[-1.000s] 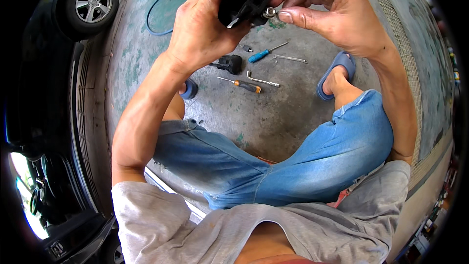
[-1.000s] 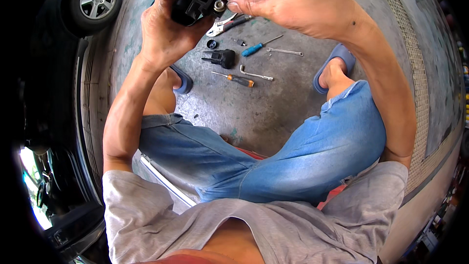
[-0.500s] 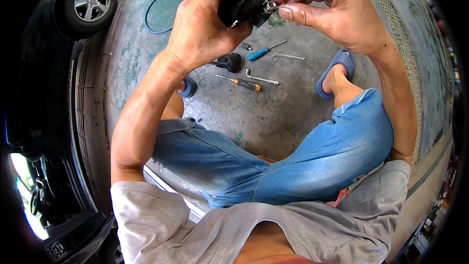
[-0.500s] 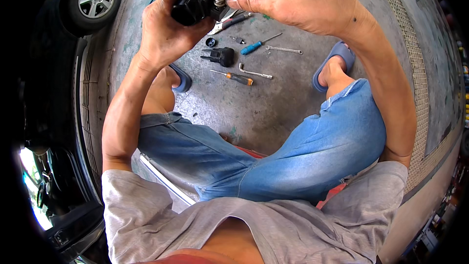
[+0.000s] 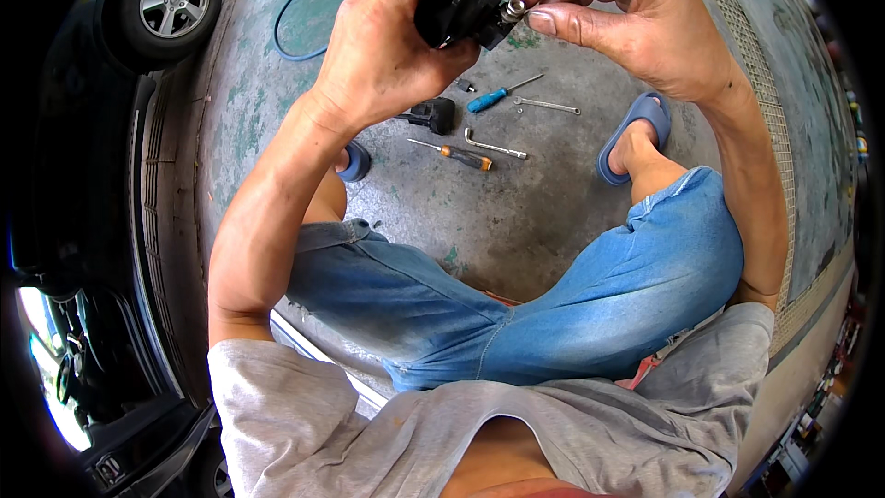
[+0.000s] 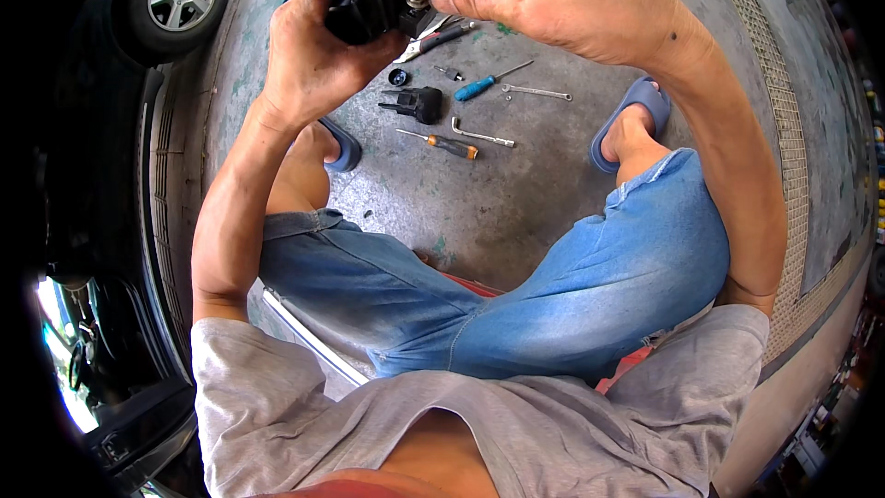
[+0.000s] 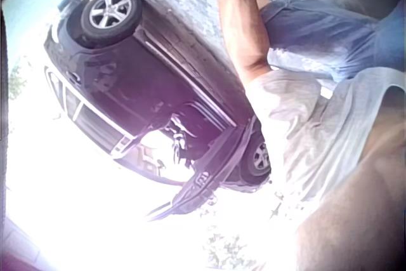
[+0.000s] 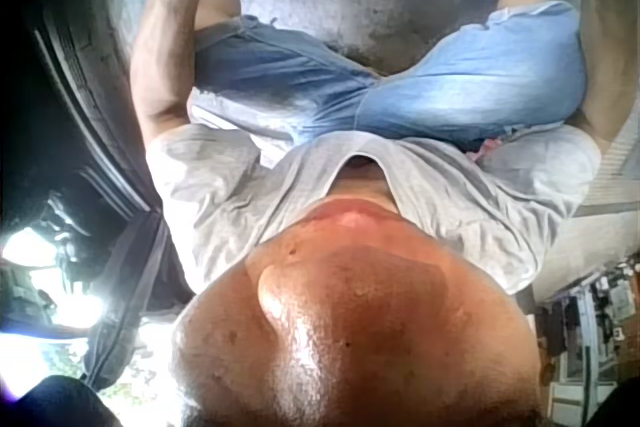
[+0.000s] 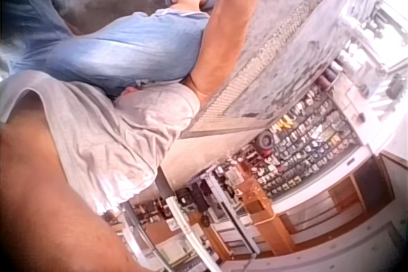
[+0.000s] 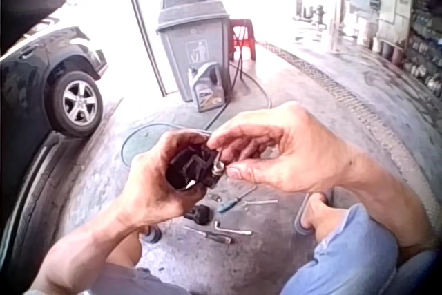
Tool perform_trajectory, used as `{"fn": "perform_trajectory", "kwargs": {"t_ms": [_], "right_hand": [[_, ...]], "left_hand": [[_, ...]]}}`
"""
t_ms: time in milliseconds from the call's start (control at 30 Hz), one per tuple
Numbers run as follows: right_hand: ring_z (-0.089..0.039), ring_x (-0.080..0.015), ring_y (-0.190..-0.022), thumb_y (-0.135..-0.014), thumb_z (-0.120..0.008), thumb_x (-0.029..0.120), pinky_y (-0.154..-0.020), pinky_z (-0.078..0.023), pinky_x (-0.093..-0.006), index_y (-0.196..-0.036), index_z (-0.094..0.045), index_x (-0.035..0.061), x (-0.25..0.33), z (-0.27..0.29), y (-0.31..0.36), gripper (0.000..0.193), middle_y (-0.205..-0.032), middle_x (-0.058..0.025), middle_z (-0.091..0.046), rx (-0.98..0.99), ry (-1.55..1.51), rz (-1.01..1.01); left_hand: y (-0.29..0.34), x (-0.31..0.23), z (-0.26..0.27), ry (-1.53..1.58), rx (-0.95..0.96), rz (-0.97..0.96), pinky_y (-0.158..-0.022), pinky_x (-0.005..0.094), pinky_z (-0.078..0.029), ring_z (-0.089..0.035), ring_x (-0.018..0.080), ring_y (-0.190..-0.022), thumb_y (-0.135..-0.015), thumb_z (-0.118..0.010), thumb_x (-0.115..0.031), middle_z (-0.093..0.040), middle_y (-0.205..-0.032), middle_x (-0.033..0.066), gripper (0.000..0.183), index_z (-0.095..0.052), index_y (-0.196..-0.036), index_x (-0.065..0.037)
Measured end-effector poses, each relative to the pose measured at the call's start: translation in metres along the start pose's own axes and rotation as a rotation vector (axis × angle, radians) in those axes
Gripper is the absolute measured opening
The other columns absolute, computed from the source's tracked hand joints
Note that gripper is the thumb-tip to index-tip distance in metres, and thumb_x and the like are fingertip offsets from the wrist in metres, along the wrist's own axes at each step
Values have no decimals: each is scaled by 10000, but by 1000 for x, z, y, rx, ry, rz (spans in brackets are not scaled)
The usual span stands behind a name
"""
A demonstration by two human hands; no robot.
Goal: The person disassembles a black plastic automotive component by pulling its pieces apart and using a screwdriver to remove internal springs and small metal pins.
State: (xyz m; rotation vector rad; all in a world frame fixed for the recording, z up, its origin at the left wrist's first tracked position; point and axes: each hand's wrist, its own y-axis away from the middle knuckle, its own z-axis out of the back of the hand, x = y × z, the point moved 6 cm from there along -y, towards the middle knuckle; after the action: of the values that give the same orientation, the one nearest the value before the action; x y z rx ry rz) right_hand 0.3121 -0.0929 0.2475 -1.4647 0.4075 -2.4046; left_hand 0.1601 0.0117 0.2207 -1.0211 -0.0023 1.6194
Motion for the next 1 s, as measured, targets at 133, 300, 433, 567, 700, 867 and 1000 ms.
{"fn": "perform_trajectory", "kwargs": {"t_ms": [133, 300, 433, 567, 700, 867, 1000], "right_hand": [[-679, -134, -913, -860, -752, -12, -840, -570, -278, -1214, -670, -43, 1, 0, -1, 365, -1056, -111, -734, 9, 32, 48], [-681, -136, -910, -862, -748, -18, -843, -572, -280, -1218, -668, -45, 5, -4, -1, 366, -1064, -118, -733, 12, 1, 76], [-683, -139, -907, -865, -742, -20, -838, -573, -280, -1221, -667, -46, 3, -3, 0, 364, -1066, -124, -732, 0, 42, 5], [-686, -141, -907, -866, -740, -22, -834, -574, -282, -1222, -665, -49, -1, -3, -1, 366, -1065, -129, -733, 19, 6, 21], [-687, -145, -915, -866, -738, -23, -835, -574, -286, -1225, -664, -48, -3, -3, -2, 368, -1062, -131, -734, 16, -13, 65], [-695, -153, -920, -859, -724, -33, -833, -576, -283, -1205, -675, -47, -2, -2, -2, 350, -1062, -137, -738, 7, 26, 68], [-700, -152, -911, -853, -720, -37, -826, -577, -277, -1178, -689, -46, 2, -4, -3, 327, -1050, -131, -744, 12, 102, 48]], "left_hand": [[-1, -1, 0, -5, 21, 37, -950, 333, -553, -699, 227, -1080, -713, -807, -46, -696, -1146, 167, 623, -535, -1271, 1], [0, 1, 0, 26, 25, 18, -950, 334, -549, -700, 234, -1076, -700, -802, -48, -698, -1136, 170, 627, -540, -1268, 0], [0, 2, 0, 2, 38, 27, -937, 334, -549, -704, 239, -1060, -692, -796, -53, -698, -1129, 171, 621, -549, -1260, -5], [0, 2, 0, 1, 35, 21, -913, 331, -552, -712, 239, -1030, -691, -790, -72, -704, -1103, 167, 605, -560, -1246, -4], [1, 3, -1, 22, 48, 54, -899, 331, -556, -719, 234, -999, -689, -787, -86, -715, -1072, 159, 591, -570, -1232, 4], [1, 2, -3, 53, 90, 136, -901, 329, -557, -718, 218, -1002, -687, -785, -94, -720, -1069, 161, 609, -568, -1247, 9], [2, 3, -2, 61, 111, 172, -904, 327, -556, -718, 214, -1008, -688, -786, -104, -724, -1073, 164, 623, -567, -1260, 12]]}}
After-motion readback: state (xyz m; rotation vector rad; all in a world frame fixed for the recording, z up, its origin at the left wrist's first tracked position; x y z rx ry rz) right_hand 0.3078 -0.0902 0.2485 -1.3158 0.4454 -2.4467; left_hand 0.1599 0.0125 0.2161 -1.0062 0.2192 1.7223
